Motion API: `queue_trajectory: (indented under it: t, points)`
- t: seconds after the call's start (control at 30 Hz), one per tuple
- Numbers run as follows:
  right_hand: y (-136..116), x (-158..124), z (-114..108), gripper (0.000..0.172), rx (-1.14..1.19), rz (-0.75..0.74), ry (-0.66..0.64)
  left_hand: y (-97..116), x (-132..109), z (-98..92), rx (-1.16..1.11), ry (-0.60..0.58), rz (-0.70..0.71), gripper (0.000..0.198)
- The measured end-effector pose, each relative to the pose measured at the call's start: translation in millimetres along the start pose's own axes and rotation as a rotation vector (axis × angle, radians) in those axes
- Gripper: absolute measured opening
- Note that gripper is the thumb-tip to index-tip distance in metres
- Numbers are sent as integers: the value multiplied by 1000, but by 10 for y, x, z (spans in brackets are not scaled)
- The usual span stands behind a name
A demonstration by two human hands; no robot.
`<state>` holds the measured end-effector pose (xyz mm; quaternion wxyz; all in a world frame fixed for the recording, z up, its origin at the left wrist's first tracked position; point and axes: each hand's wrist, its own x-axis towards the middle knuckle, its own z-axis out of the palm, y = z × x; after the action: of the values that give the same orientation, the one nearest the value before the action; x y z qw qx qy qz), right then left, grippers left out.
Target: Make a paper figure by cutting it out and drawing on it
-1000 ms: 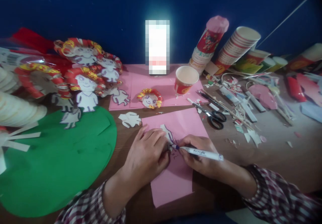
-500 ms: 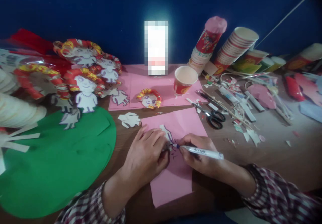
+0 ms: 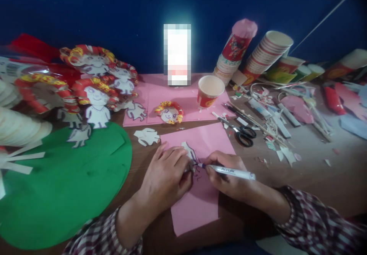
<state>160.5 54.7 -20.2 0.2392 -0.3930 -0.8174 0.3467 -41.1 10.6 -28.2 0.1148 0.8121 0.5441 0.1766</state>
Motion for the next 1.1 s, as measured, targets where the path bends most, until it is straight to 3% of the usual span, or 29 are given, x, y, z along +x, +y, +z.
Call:
queue_trajectory:
  t: [1.1]
  points:
    - [-16,36,3,7,71,88,55,8,-9,-19,-21,-14,-22,19]
